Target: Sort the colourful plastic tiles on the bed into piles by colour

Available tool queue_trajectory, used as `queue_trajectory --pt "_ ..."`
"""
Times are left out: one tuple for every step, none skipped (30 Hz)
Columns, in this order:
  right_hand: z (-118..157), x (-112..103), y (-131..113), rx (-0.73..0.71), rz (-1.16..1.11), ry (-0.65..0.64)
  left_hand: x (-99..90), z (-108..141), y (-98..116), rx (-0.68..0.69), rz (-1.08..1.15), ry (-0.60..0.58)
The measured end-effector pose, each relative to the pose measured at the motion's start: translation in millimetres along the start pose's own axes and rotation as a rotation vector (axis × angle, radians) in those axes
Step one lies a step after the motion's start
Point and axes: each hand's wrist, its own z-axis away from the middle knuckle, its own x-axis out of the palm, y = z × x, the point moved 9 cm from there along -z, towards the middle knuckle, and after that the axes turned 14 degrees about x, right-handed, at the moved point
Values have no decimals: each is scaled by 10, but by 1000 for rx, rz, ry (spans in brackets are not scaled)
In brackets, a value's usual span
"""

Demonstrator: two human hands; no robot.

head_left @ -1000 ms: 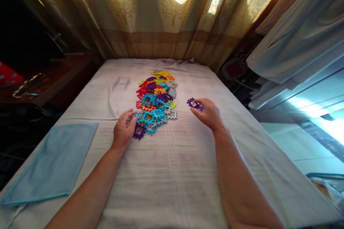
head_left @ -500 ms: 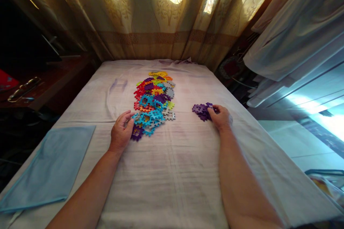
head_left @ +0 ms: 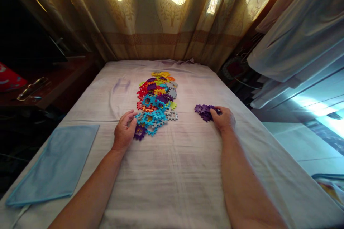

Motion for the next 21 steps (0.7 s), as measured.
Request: queue_trajectory --pt "1 -6 -8 -4 -10 8 -1 2 -7 -1 5 6" --pt "6 -11 -21 -10 -21 17 -2 5 -17 -6 13 12" --pt "13 -13 -38 -18 -29 24 -3 8 -29 -12 21 17" --pt "24 -11 -61 -28 -33 27 -4 11 -40 -20 31 22" --pt "37 -6 -87 -39 -34 27 -6 13 -49 -27 40 27" --pt "52 -1 -117 -52 -32 27 -9 15 -56 -34 48 33" --pt "69 1 -147 -65 -30 29 -13 17 -60 -41 55 39" --pt "85 -1 -181 -80 -28 33 -16 17 -61 -46 62 42" --pt "102 -8 -216 -96 -26 40 -18 18 -60 -50 66 45" --pt "118 -20 -256 -114 -26 49 -19 17 -57 -54 68 46" --pt "136 -35 -301 -134 -29 59 -22 16 -52 -56 69 48" --pt "157 -50 -355 -157 -35 67 -25 15 -47 -57 68 50" --pt "183 -64 -419 -182 -43 74 -28 14 -43 -57 68 52" --pt "219 -74 -495 -210 -52 76 -31 13 -42 -60 70 56" --pt "266 -77 -584 -241 -63 73 -32 13 -44 -65 74 59" --pt "329 -72 -688 -278 -77 64 -31 13 -48 -71 80 61" --pt "414 -62 -806 -323 -96 49 -30 14 -52 -77 86 63" --pt "520 -47 -937 -375 -119 28 -30 15 -56 -82 91 65" --pt "650 -28 -1077 -434 -145 1 -30 17 -60 -87 94 68" --pt "803 -8 -1221 -498 -172 -30 -31 18 -63 -89 96 70" --pt "972 17 -1362 -563 -192 -70 -29 19 -64 -90 97 71"
